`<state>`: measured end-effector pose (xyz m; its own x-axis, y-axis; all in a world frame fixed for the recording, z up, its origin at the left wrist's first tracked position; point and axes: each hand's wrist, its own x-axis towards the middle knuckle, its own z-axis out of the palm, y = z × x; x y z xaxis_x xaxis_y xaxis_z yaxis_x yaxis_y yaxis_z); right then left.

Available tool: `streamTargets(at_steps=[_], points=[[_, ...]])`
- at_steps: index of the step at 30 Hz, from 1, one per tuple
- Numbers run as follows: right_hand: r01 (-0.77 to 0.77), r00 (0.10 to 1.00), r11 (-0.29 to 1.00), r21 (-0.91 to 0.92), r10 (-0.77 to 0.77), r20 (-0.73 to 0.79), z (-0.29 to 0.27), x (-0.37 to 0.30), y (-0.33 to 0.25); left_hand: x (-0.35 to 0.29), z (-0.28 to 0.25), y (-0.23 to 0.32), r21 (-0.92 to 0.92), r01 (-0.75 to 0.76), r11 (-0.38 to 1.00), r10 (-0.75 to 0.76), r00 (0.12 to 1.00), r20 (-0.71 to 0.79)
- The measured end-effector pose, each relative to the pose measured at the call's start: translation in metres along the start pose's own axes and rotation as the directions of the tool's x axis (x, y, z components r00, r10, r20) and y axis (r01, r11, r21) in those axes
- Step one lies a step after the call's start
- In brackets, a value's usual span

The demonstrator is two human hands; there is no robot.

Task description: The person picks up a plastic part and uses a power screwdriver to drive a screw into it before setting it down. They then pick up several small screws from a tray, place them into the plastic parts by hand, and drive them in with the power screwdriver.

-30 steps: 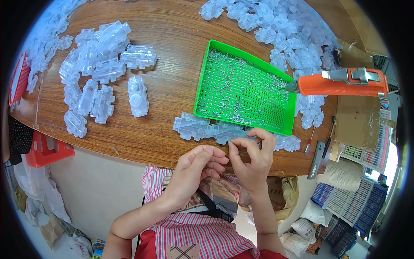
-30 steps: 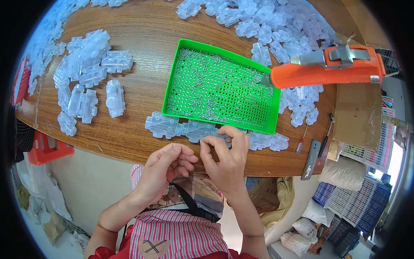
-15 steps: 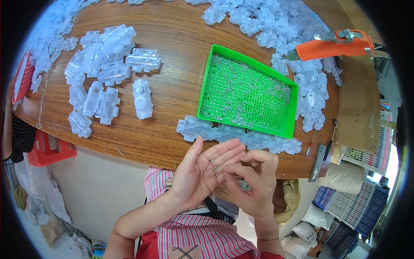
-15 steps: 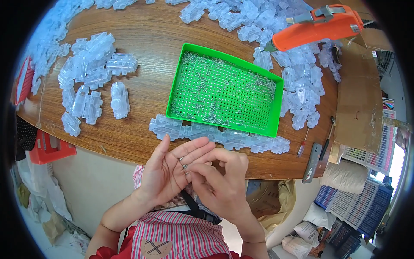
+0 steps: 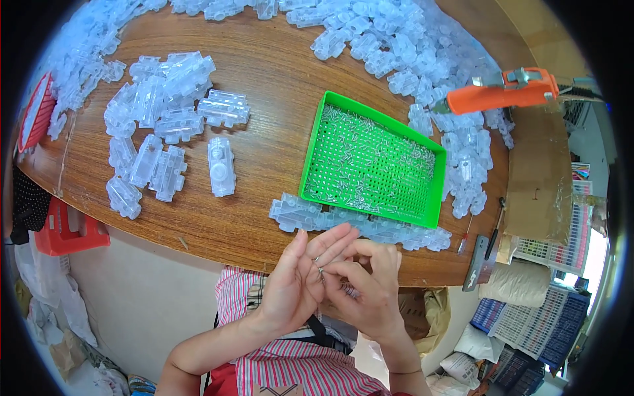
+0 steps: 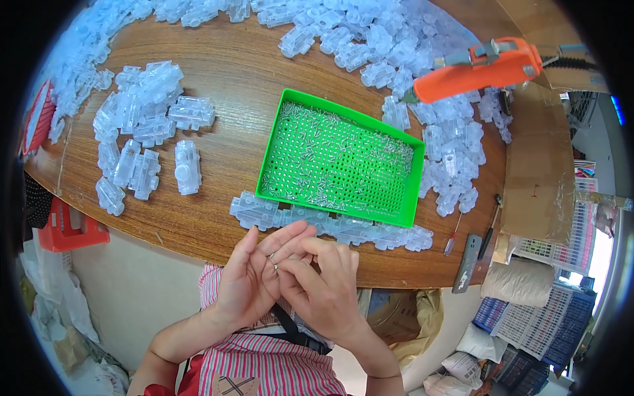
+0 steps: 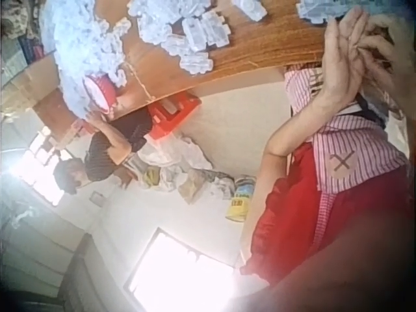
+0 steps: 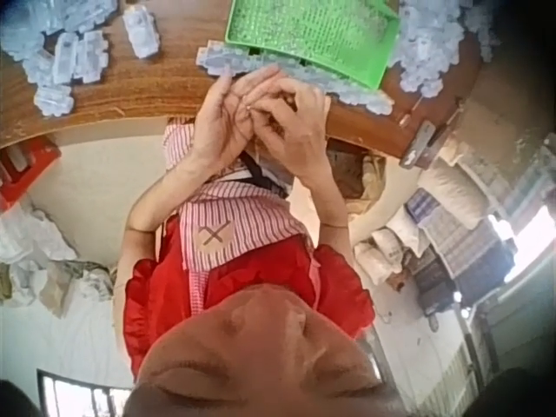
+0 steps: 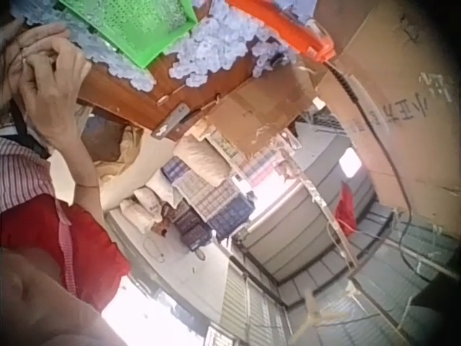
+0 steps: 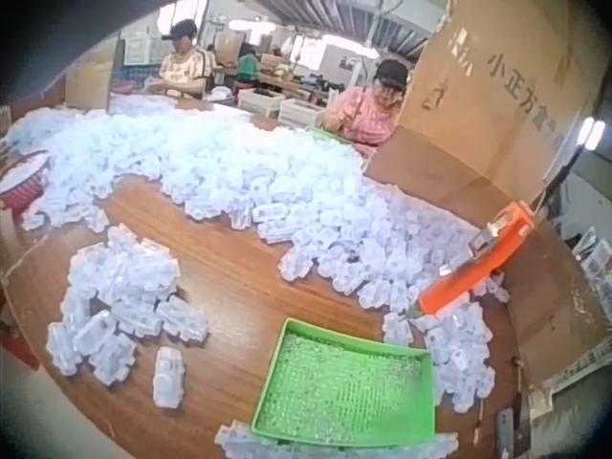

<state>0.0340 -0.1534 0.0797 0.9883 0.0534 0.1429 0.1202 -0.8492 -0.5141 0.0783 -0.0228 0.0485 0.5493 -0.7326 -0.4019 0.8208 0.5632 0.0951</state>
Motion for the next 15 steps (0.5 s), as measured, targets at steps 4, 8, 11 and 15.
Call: streamTargets(at_steps=[4,8,11,15], points=[[-0.143,0.981,0.955,0.259,0.172,-0.091,0.000,0.001,0.004,-0.007,-0.003,0.003,0.024,-0.003,1.000,0.007,0.989,-0.150],[-0.203,0.939,0.928,0.312,0.275,-0.207,0.012,0.013,0.019,-0.012,-0.014,0.003,-0.007,-0.025,1.000,0.024,0.987,-0.157],[-0.170,0.966,0.933,0.318,0.221,-0.131,0.011,0.016,0.014,-0.008,-0.007,0.005,-0.025,-0.023,0.999,0.018,0.983,-0.182],[-0.171,0.963,0.931,0.323,0.227,-0.147,0.010,0.014,0.012,-0.003,-0.009,0.000,-0.016,-0.016,1.000,0.013,0.985,-0.174]])
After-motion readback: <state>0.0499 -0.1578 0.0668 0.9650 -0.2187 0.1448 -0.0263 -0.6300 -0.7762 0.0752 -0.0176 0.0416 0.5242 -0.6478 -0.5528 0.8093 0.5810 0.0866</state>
